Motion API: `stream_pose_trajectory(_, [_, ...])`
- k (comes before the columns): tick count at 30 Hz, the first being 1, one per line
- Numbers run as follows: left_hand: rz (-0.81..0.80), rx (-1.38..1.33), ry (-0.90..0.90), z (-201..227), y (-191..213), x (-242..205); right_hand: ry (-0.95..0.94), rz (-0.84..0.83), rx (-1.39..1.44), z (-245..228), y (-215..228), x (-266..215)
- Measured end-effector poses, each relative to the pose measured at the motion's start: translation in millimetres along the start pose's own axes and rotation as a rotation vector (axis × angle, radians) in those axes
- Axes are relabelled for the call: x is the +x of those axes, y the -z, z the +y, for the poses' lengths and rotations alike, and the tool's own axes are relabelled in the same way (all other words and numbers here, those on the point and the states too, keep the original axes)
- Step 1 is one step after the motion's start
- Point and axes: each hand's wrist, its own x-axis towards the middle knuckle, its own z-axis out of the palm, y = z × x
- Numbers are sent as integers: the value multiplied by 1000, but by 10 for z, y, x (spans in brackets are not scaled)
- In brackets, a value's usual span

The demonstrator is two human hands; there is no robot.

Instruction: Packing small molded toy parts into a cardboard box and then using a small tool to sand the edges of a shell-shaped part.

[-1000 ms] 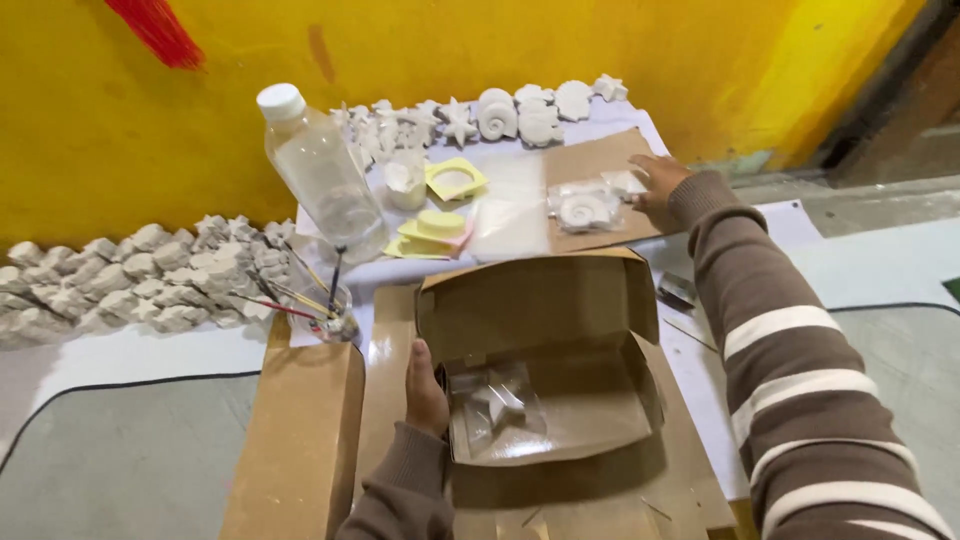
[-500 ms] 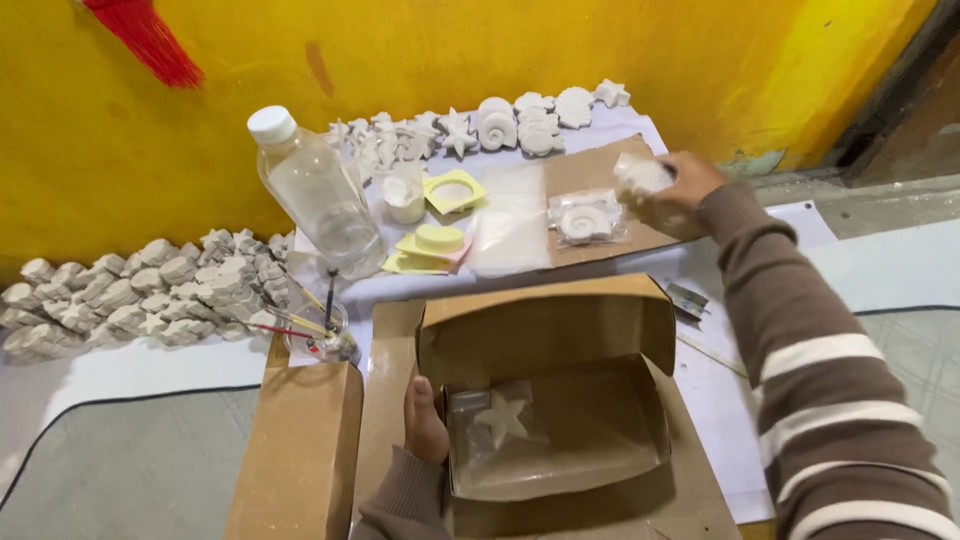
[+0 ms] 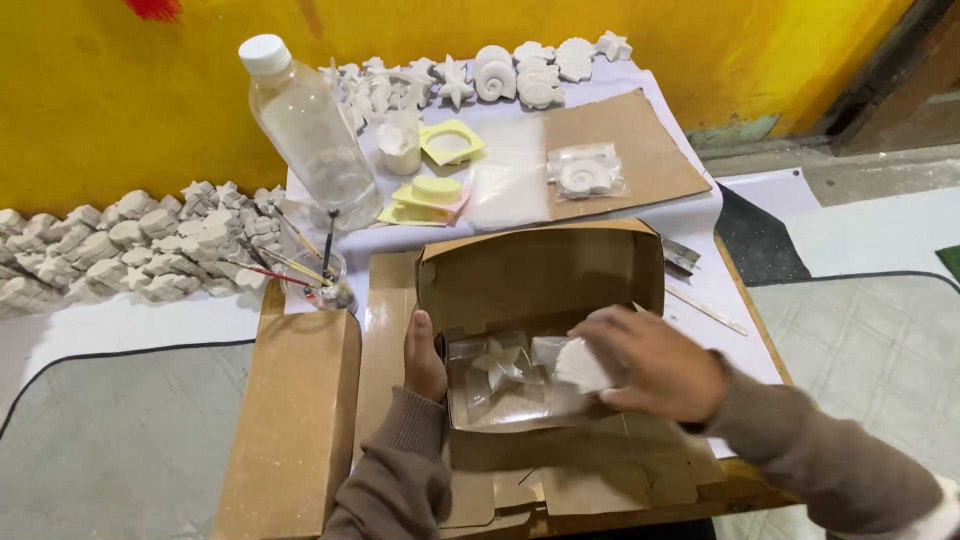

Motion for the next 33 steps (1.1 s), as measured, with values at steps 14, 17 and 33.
stream_pose_trajectory(14, [-11, -16, 14, 97, 20, -60, -235, -128, -566, -141, -504, 387])
stream_pose_trajectory(17, [-54, -54, 27, 498, -77, -89, -164, -63, -287, -434, 68, 208])
stream_pose_trajectory(33, [-279, 18, -245, 699, -50, -38, -524, 77, 143, 1073, 1114, 1720])
